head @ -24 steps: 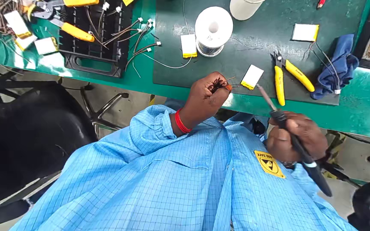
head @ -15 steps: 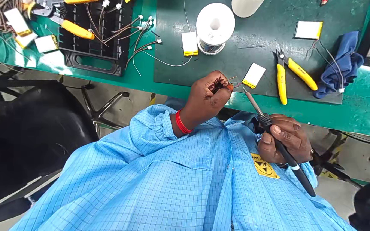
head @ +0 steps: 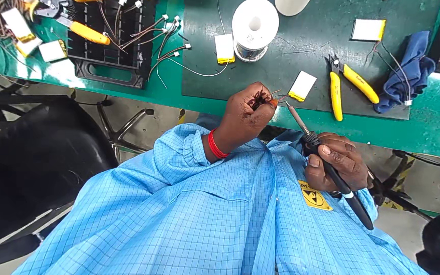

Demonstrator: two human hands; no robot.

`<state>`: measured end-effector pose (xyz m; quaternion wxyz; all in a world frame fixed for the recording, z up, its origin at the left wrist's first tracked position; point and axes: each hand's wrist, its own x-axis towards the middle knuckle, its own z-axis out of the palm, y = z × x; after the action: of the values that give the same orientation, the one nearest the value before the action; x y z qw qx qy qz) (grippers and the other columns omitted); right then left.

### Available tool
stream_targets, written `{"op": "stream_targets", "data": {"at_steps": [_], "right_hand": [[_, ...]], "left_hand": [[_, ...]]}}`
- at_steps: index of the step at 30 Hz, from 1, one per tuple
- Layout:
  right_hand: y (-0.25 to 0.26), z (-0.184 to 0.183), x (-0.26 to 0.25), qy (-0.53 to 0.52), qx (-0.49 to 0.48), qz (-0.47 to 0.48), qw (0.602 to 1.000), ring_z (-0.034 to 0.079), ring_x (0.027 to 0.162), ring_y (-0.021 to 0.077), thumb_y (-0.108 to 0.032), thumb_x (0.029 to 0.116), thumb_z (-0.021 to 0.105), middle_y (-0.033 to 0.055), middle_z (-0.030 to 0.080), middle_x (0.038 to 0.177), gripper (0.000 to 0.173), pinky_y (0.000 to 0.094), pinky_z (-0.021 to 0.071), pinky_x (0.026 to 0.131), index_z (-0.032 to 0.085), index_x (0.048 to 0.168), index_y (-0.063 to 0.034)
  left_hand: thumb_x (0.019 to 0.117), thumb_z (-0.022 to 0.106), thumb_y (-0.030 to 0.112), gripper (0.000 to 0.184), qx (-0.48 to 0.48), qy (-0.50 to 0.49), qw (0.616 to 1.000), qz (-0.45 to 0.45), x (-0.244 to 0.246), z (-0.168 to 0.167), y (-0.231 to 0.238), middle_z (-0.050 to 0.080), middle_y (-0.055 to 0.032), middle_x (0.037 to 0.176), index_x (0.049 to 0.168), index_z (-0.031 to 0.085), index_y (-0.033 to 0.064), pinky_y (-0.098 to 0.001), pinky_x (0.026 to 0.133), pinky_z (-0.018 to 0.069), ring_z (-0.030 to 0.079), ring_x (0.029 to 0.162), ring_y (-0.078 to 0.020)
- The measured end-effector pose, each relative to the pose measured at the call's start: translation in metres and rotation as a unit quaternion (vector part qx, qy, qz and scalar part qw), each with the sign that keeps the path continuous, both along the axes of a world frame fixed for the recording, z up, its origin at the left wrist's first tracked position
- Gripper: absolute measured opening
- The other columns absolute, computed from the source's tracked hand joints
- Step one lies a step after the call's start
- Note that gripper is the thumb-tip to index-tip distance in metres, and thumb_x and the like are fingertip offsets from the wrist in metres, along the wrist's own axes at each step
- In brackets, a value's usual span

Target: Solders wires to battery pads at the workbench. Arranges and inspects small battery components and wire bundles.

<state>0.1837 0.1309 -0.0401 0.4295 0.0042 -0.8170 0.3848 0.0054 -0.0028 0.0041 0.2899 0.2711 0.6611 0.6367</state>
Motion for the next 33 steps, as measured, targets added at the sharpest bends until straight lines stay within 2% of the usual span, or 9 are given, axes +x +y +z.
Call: {"op": "stream_targets", "data": {"at_steps": [4, 7, 12, 17, 19, 23, 28, 32, 33], "right_hand": [[0.000, -0.001, 0.001, -0.002, 0.002, -0.002, 1.000, 0.064, 0.095, 0.0119, -0.022, 0.1021, 0.054, 0.0027, 0.063, 0.103, 0.024, 0.0270, 0.0540, 0.086, 0.063, 0.122, -0.0111], [0.000, -0.001, 0.002, -0.002, 0.004, 0.002, 1.000, 0.064, 0.095, 0.0119, -0.022, 0.1019, 0.055, 0.0026, 0.063, 0.103, 0.024, 0.0264, 0.0537, 0.086, 0.063, 0.122, -0.0112], [-0.002, 0.000, 0.001, 0.000, 0.012, -0.017, 1.000, 0.064, 0.093, 0.0122, -0.021, 0.1017, 0.055, 0.0031, 0.063, 0.102, 0.023, 0.0266, 0.0539, 0.085, 0.063, 0.120, -0.0103], [-0.002, 0.001, 0.003, 0.004, 0.015, -0.019, 1.000, 0.064, 0.096, 0.0120, -0.021, 0.1017, 0.055, 0.0031, 0.062, 0.104, 0.022, 0.0270, 0.0537, 0.087, 0.063, 0.120, -0.0103], [-0.003, 0.002, 0.003, 0.007, 0.017, -0.018, 1.000, 0.064, 0.095, 0.0122, -0.021, 0.1016, 0.055, 0.0032, 0.062, 0.103, 0.022, 0.0270, 0.0535, 0.087, 0.063, 0.119, -0.0100], [-0.003, 0.002, 0.003, 0.007, 0.012, -0.017, 1.000, 0.064, 0.095, 0.0120, -0.021, 0.1019, 0.054, 0.0028, 0.062, 0.103, 0.022, 0.0266, 0.0537, 0.086, 0.063, 0.120, -0.0103], [0.001, 0.004, 0.003, 0.006, -0.031, -0.035, 0.999, 0.066, 0.095, 0.0073, -0.023, 0.1031, 0.054, -0.0029, 0.066, 0.106, 0.024, 0.0242, 0.0555, 0.084, 0.065, 0.122, -0.0148], [0.020, 0.022, 0.004, 0.016, -0.128, -0.063, 0.990, 0.069, 0.090, 0.0005, -0.030, 0.1037, 0.059, -0.0145, 0.072, 0.106, 0.021, 0.0198, 0.0582, 0.076, 0.070, 0.121, -0.0268], [0.026, 0.026, 0.005, 0.024, -0.154, -0.066, 0.986, 0.069, 0.088, 0.0009, -0.030, 0.1027, 0.062, -0.0151, 0.073, 0.105, 0.019, 0.0200, 0.0589, 0.073, 0.071, 0.120, -0.0279]], "left_hand": [[0.0942, 0.052, 0.000, 0.014, 0.004, -0.003, 1.000, 0.000, 0.001, 0.000, 0.000, 0.044, 0.0078, 0.064, 0.084, 0.053, 0.0094, -0.0107, 0.047, 0.0320, 0.038, 0.051, 0.0035], [0.0928, 0.053, -0.001, 0.014, 0.026, -0.001, 1.000, 0.007, 0.001, -0.004, 0.001, 0.045, 0.0094, 0.068, 0.083, 0.055, 0.0084, -0.0097, 0.051, 0.0326, 0.040, 0.056, 0.0063], [0.0947, 0.052, 0.001, 0.013, -0.001, -0.010, 1.000, -0.002, 0.002, 0.002, -0.002, 0.044, 0.0077, 0.063, 0.084, 0.054, 0.0096, -0.0107, 0.045, 0.0322, 0.038, 0.049, 0.0034], [0.0936, 0.050, -0.001, 0.014, 0.020, -0.026, 0.999, 0.002, 0.001, -0.001, -0.001, 0.047, 0.0094, 0.065, 0.084, 0.055, 0.0089, -0.0091, 0.049, 0.0351, 0.041, 0.052, 0.0064], [0.0951, 0.049, -0.001, 0.016, 0.015, -0.059, 0.998, -0.005, 0.001, 0.000, -0.002, 0.048, 0.0085, 0.064, 0.085, 0.055, 0.0090, -0.0099, 0.048, 0.0361, 0.042, 0.051, 0.0051], [0.0995, 0.043, 0.001, 0.020, -0.012, -0.185, 0.983, -0.014, -0.002, 0.007, -0.004, 0.052, 0.0080, 0.065, 0.088, 0.057, 0.0103, -0.0104, 0.047, 0.0364, 0.043, 0.050, 0.0041], [0.1021, 0.040, 0.004, 0.024, -0.023, -0.241, 0.970, -0.025, -0.004, 0.009, -0.005, 0.052, 0.0073, 0.064, 0.089, 0.059, 0.0106, -0.0112, 0.047, 0.0374, 0.044, 0.050, 0.0030], [0.1043, 0.037, 0.008, 0.026, -0.015, -0.271, 0.962, -0.040, -0.006, 0.007, -0.004, 0.052, 0.0066, 0.064, 0.089, 0.058, 0.0109, -0.0120, 0.046, 0.0380, 0.044, 0.049, 0.0018], [0.1045, 0.037, 0.008, 0.027, -0.015, -0.284, 0.957, -0.045, -0.006, 0.007, -0.004, 0.052, 0.0066, 0.064, 0.089, 0.058, 0.0110, -0.0121, 0.046, 0.0383, 0.044, 0.049, 0.0018]]}}
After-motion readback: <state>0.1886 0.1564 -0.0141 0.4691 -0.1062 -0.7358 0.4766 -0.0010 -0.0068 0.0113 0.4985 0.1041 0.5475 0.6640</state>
